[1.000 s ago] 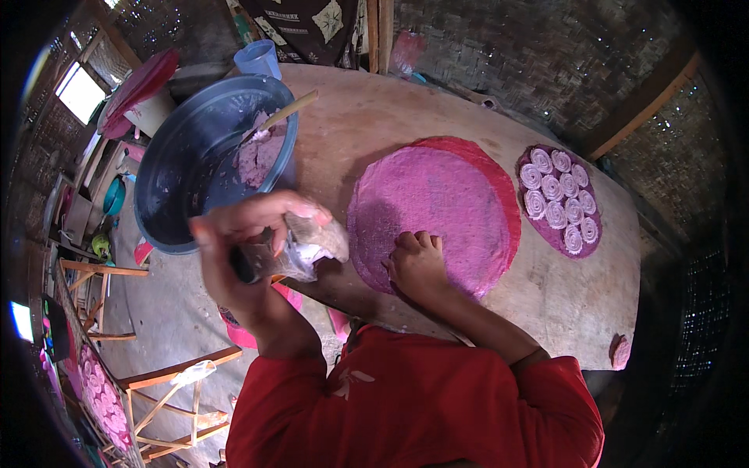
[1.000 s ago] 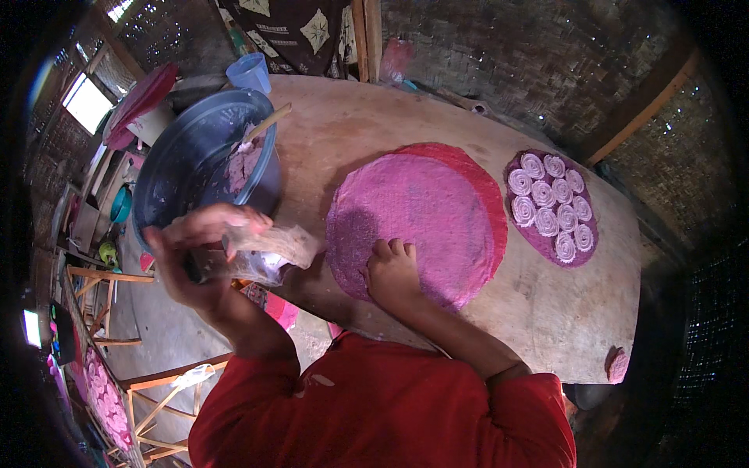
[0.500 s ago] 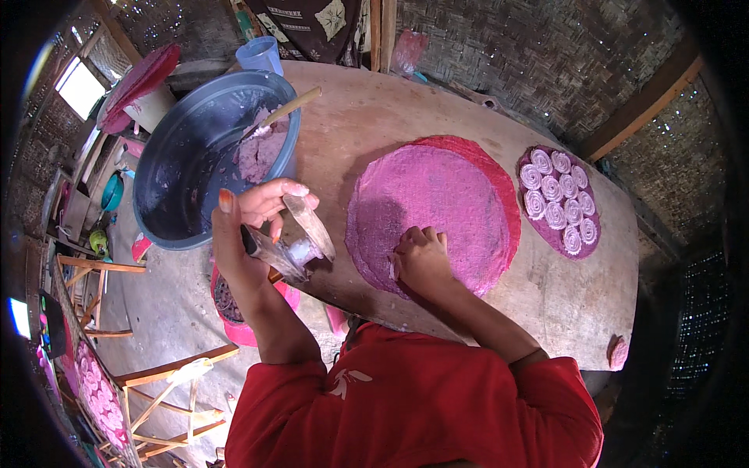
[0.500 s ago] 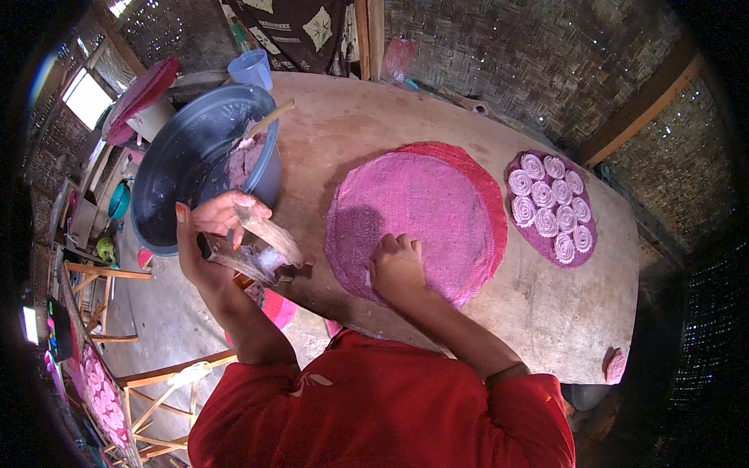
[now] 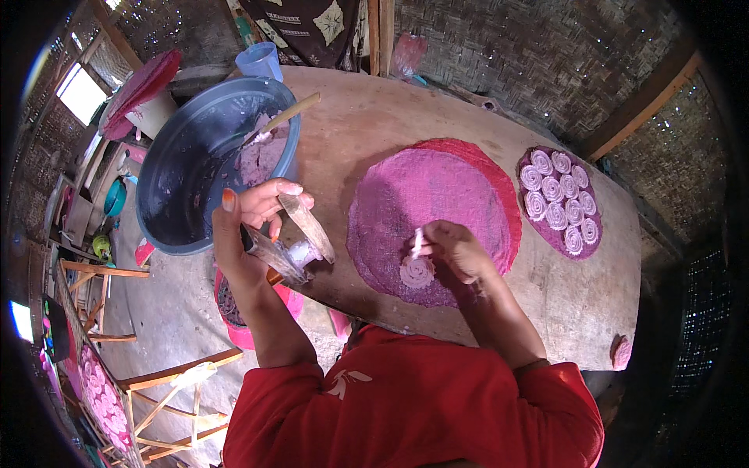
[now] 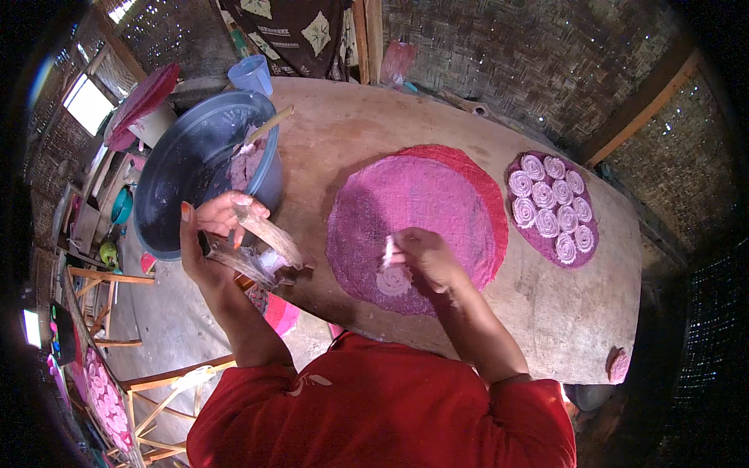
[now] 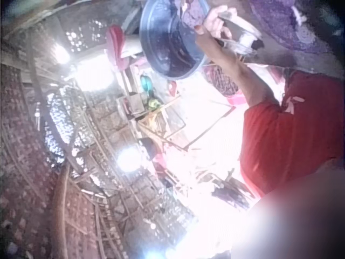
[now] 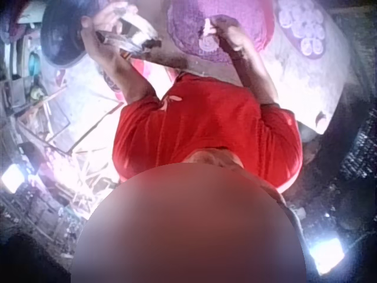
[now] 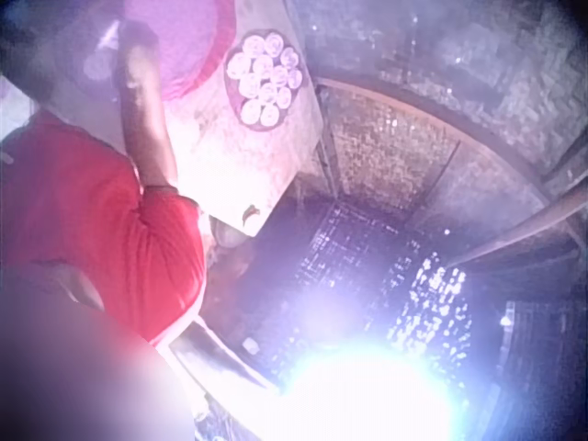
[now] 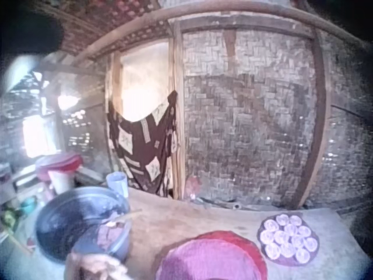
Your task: The person scoops purple dough from a bowl and loads it into a wooden extruder. They press the dough through the tool to form spiral rolls on a purple mat, repeating the process to create multiple rows of decorative rolls.
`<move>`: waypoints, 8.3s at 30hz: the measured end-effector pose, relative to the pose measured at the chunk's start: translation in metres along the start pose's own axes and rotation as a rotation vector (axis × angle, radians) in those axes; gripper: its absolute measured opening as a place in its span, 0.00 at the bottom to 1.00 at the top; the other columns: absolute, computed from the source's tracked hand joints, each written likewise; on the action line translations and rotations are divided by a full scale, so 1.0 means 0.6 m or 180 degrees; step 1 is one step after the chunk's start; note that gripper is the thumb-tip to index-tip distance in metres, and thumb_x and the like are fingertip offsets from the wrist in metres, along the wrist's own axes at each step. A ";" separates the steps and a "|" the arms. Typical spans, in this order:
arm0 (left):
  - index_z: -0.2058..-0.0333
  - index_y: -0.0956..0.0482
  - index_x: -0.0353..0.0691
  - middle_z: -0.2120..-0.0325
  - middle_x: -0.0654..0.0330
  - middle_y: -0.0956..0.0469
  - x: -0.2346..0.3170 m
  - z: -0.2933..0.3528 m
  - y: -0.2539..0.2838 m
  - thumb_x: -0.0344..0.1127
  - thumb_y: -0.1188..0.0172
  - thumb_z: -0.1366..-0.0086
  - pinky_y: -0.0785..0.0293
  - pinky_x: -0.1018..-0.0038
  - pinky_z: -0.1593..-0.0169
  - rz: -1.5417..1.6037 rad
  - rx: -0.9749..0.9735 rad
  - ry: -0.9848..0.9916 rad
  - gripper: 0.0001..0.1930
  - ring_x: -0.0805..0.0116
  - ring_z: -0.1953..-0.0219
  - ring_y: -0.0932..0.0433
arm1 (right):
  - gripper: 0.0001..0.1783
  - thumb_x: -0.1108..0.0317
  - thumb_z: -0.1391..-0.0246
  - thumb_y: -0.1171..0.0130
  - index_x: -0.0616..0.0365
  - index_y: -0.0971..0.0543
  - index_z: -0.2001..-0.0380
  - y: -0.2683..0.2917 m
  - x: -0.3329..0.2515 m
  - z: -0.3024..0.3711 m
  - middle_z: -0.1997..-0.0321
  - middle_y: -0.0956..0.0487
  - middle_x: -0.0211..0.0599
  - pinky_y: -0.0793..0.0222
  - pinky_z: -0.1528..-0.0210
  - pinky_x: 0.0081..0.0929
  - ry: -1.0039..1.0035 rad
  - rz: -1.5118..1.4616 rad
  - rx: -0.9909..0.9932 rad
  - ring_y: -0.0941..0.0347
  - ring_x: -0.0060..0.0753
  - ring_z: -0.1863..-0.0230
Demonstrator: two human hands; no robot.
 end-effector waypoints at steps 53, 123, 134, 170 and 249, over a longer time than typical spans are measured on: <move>0.59 0.23 0.23 0.67 0.41 0.19 0.006 0.006 -0.008 0.60 0.70 0.29 0.38 0.80 0.72 -0.0027 -0.0050 -0.0086 0.39 0.60 0.65 0.18 | 0.11 0.65 0.48 0.38 0.57 0.18 0.62 -0.044 0.019 0.139 0.62 0.24 0.45 0.31 0.57 0.38 0.1090 0.3240 0.0523 0.27 0.43 0.62; 0.63 0.29 0.37 0.70 0.56 0.28 -0.298 -0.090 -0.432 0.60 0.66 0.32 0.29 0.61 0.56 0.5386 -0.0460 0.1940 0.29 0.56 0.63 0.28 | 0.39 0.32 0.37 0.62 0.62 0.23 0.72 0.077 -0.171 0.291 0.82 0.23 0.37 0.28 0.83 0.23 -0.1258 0.1690 0.0782 0.25 0.26 0.84; 0.68 0.31 0.40 0.73 0.57 0.30 -0.304 -0.099 -0.404 0.58 0.70 0.33 0.32 0.63 0.58 0.4842 -0.0568 0.1736 0.27 0.58 0.66 0.30 | 0.40 0.31 0.39 0.59 0.62 0.23 0.76 0.082 -0.140 0.271 0.85 0.25 0.35 0.32 0.85 0.23 -0.1005 0.1678 0.0675 0.28 0.25 0.86; 0.70 0.25 0.50 0.79 0.72 0.27 -0.239 -0.107 -0.434 0.48 0.52 0.31 0.37 0.67 0.59 0.5324 -0.0881 0.1303 0.13 0.72 0.71 0.27 | 0.30 0.54 0.37 0.55 0.59 0.36 0.37 0.139 -0.042 0.193 0.38 0.31 0.53 0.37 0.38 0.43 0.0900 0.3944 0.0447 0.33 0.53 0.40; 0.73 0.33 0.46 0.87 0.72 0.37 -0.388 -0.064 -0.532 0.46 0.62 0.33 0.37 0.73 0.71 0.5767 -0.0351 0.2270 0.15 0.75 0.84 0.37 | 0.27 0.42 0.37 0.55 0.52 0.25 0.50 0.208 0.019 0.214 0.59 0.24 0.31 0.37 0.71 0.17 0.0047 0.0043 0.0627 0.33 0.21 0.71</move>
Point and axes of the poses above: each hand's wrist, its own z-axis away from the middle knuckle, its own y-axis out of the back of the hand, x = y × z, the point moved 9 cm from there along -z, towards the middle knuckle
